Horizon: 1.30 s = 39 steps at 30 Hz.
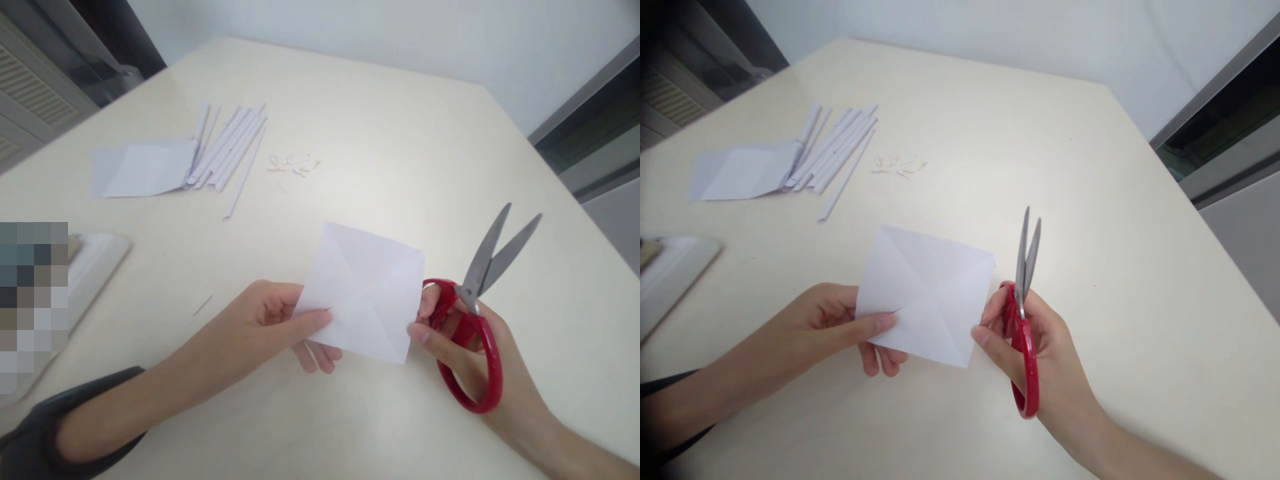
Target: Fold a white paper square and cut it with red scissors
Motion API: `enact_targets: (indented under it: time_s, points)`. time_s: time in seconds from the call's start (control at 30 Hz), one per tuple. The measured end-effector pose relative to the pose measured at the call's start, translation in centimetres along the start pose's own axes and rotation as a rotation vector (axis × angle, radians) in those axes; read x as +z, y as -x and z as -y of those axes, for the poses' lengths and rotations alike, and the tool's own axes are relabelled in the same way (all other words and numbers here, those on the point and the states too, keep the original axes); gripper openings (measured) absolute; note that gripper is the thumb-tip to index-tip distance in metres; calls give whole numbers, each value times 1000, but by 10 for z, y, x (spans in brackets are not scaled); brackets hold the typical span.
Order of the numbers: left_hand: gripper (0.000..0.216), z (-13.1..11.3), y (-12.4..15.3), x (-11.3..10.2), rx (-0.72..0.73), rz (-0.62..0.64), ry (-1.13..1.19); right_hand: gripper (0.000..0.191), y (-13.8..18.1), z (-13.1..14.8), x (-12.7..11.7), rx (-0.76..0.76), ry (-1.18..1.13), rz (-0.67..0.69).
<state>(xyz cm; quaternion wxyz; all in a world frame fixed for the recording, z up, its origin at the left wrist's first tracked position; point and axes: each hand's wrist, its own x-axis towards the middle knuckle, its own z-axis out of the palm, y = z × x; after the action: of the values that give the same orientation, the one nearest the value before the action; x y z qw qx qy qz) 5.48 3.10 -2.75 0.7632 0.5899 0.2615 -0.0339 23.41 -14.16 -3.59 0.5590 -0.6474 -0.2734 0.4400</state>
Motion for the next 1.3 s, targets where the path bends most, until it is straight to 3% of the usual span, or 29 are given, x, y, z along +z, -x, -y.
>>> enact_targets:
  time_s: [0.17, 0.43, 0.7, 0.83, 0.97, 1.1, 1.3]
  points:
    - [20, 2, 0, -1, 12, -1, 83, 17, 2, 1, 2, 2, -18, -15]
    - [26, 7, 3, 16, -179, 213, 265, 19, 7, -5, 8, 11, -52, -56]
    - [31, 7, 11, 30, -303, 179, -52, 18, 11, -5, 11, 53, -147, 73]
    - [29, 3, 14, 31, -306, 113, -227, 19, 11, -2, 10, 52, -130, 121]
    - [31, 5, 16, 26, -298, -2, -207, 19, 10, 0, 4, 81, -91, 279]
    - [29, 3, 19, 22, -156, -175, -112, 42, 10, 2, 1, 119, -87, 458]
    - [28, 0, 20, 20, -46, -286, -39, 78, 12, 7, -5, 170, -27, 516]
